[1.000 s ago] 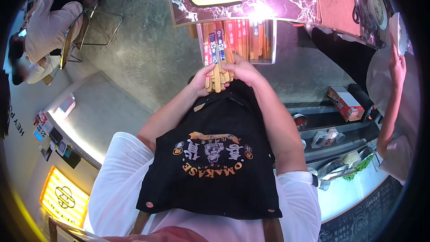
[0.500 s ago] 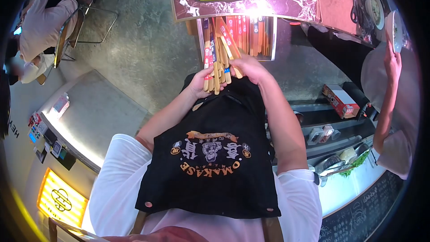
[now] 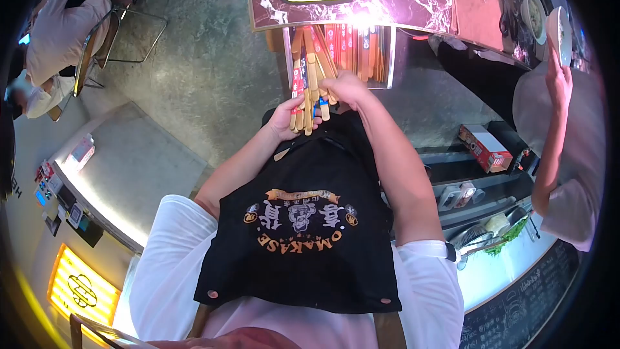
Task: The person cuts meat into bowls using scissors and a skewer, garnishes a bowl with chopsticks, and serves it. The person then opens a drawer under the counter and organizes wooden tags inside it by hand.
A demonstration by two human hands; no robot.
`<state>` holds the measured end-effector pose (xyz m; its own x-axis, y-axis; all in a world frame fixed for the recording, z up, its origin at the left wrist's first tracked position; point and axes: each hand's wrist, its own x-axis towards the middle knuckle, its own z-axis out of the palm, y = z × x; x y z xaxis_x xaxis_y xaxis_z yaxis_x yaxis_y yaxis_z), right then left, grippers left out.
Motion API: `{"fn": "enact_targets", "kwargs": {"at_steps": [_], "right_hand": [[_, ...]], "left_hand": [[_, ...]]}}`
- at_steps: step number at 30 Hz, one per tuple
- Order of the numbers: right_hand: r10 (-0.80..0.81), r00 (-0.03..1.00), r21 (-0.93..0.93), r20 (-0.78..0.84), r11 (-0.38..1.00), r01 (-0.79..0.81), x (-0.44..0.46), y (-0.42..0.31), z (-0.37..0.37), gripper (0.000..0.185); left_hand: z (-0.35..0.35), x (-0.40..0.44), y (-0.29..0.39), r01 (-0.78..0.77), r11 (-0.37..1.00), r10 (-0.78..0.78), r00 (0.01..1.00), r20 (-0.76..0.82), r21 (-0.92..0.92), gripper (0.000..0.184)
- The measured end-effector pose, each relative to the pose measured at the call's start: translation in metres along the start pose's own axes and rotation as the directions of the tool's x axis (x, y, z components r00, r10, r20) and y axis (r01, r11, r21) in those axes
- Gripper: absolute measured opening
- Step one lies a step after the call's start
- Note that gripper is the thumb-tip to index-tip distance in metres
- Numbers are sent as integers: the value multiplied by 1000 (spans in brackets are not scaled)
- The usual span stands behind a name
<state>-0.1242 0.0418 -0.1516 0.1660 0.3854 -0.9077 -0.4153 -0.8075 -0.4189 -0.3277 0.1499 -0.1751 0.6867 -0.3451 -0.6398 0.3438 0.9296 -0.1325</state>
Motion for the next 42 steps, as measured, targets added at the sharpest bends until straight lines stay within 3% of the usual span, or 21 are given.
{"fn": "enact_targets", "kwargs": {"at_steps": [4,7,11,17,18,20,23,24,27,28,30,31,35,36,39,41,42], "right_hand": [[-23,997,256,75,967,3,-39,13,4,23],[-83,984,417,158,909,9,-64,38,5,26],[-85,976,480,199,877,-21,-81,47,4,34],[-73,980,333,183,943,8,-72,23,9,40],[-72,990,111,123,992,58,-63,13,13,42],[-104,995,-342,-6,935,96,-45,-11,31,45],[-189,952,-442,-241,895,66,-43,-45,54,51],[-239,929,-478,-284,875,79,-52,-43,60,53],[-285,940,-280,-186,933,227,-78,-8,67,48],[-236,964,-208,-123,956,207,-83,5,66,46],[-143,990,-67,18,987,144,-94,25,60,42],[-145,989,-94,24,985,146,-103,27,56,40],[-165,986,-203,23,965,166,-154,21,22,23],[-145,989,-248,29,958,147,-178,3,8,20],[-106,993,-409,-59,910,73,-255,-64,-27,11],[-312,931,-376,-189,899,225,-285,-86,-55,8],[-349,889,-303,-296,917,259,-300,-109,-64,9]], "left_hand": [[0,0,0,-1,1000,0,1000,-17,-22,50],[-8,1,-2,-22,1000,22,1000,3,-21,49],[4,-3,0,-15,1000,15,996,-86,-4,49],[4,3,-1,-49,998,52,993,-104,31,49],[6,8,-4,-60,998,63,992,-111,36,49],[3,18,-8,-52,997,55,997,-59,49,59],[34,22,2,-79,985,56,987,-147,-152,67],[31,22,4,-44,994,29,988,-151,-103,76],[29,17,-4,-94,987,72,984,-163,-130,80],[26,16,-6,-136,986,126,987,-105,-101,84],[23,17,-8,-142,963,133,990,-55,-228,91],[25,17,-10,-140,946,137,990,-29,-292,95],[48,20,-11,-235,905,168,963,-211,-353,104],[50,23,-10,-190,896,123,975,-187,-402,104],[25,43,-19,-226,856,225,973,-58,-465,104],[35,43,-13,-266,856,298,954,3,-444,102],[39,43,-5,-250,872,265,964,-25,-420,104]]}}
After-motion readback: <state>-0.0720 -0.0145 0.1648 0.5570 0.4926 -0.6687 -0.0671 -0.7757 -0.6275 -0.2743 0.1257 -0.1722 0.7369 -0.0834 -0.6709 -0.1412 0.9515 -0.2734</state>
